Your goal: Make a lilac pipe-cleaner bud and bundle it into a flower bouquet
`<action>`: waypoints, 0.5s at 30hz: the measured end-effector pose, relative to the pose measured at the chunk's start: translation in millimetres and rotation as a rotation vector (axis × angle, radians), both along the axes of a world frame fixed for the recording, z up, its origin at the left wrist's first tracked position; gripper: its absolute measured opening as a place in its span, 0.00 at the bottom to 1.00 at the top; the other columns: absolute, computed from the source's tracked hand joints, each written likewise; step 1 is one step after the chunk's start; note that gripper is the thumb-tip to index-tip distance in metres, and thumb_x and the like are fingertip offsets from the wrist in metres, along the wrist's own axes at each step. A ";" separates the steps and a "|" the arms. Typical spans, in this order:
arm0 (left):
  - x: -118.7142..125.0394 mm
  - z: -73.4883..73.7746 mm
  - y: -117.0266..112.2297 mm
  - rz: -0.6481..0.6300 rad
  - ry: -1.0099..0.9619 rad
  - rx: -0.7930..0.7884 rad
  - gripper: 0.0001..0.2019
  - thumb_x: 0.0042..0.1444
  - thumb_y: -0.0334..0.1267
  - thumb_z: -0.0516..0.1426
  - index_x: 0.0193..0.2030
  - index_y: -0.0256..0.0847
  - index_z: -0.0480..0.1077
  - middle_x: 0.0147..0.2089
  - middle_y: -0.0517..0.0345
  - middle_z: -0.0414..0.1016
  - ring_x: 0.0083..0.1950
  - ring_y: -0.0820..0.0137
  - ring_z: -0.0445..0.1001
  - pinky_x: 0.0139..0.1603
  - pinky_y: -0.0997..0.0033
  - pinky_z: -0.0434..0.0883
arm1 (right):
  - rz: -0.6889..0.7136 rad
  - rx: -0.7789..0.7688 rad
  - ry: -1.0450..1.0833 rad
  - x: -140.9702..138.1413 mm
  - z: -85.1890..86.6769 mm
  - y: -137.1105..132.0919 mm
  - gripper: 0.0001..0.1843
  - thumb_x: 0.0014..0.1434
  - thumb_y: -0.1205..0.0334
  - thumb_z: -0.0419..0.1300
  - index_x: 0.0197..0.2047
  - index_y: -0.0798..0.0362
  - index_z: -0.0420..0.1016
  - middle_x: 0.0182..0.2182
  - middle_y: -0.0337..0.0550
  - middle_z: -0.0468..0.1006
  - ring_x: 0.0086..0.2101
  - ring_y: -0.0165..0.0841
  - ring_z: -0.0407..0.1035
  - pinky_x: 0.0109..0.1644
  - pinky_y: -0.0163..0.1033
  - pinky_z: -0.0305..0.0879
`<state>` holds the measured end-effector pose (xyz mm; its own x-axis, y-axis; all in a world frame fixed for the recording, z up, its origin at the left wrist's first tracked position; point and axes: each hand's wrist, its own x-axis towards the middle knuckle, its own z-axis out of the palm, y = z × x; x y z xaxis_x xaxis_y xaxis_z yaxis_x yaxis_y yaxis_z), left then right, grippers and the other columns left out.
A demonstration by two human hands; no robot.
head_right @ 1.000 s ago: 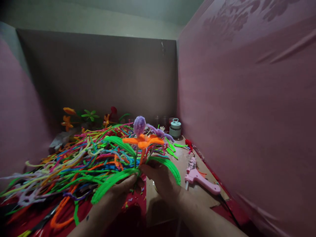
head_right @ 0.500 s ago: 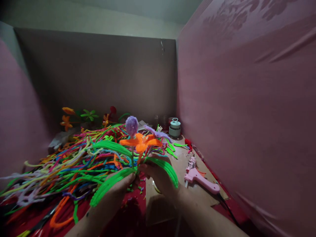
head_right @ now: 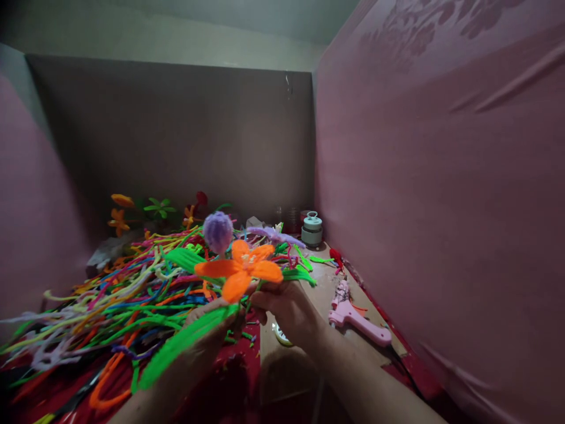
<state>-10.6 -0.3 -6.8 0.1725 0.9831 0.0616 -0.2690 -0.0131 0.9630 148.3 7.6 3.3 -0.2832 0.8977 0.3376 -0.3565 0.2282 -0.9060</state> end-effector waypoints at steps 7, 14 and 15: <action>1.3 8.7 -3.0 -0.081 -0.003 -0.001 0.05 0.42 0.35 0.63 0.26 0.36 0.75 0.25 0.57 0.75 0.25 0.72 0.68 0.26 0.75 0.64 | -0.064 0.068 -0.130 5.5 -0.2 -2.1 0.13 0.53 0.62 0.58 0.19 0.55 0.67 0.17 0.35 0.65 0.22 0.26 0.58 0.28 0.35 0.53; -11.1 -16.1 11.3 -0.058 0.040 0.025 0.08 0.37 0.39 0.66 0.26 0.37 0.76 0.22 0.60 0.73 0.22 0.76 0.66 0.24 0.78 0.63 | -0.156 0.063 -0.146 -0.2 -8.3 -4.3 0.17 0.52 0.54 0.57 0.17 0.52 0.62 0.18 0.37 0.62 0.22 0.28 0.55 0.26 0.35 0.54; -10.2 -16.2 11.0 -0.063 0.037 0.022 0.09 0.37 0.39 0.66 0.26 0.37 0.76 0.22 0.60 0.73 0.22 0.76 0.66 0.24 0.78 0.64 | -0.146 0.059 -0.139 -1.3 -10.2 -3.3 0.18 0.52 0.53 0.57 0.16 0.52 0.62 0.18 0.36 0.62 0.21 0.28 0.55 0.25 0.35 0.54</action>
<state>-20.9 10.6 -23.0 0.2364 0.9687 0.0758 -0.2347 -0.0188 0.9719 147.0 4.3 -6.9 -0.1988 0.9125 0.3576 -0.1886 0.3224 -0.9276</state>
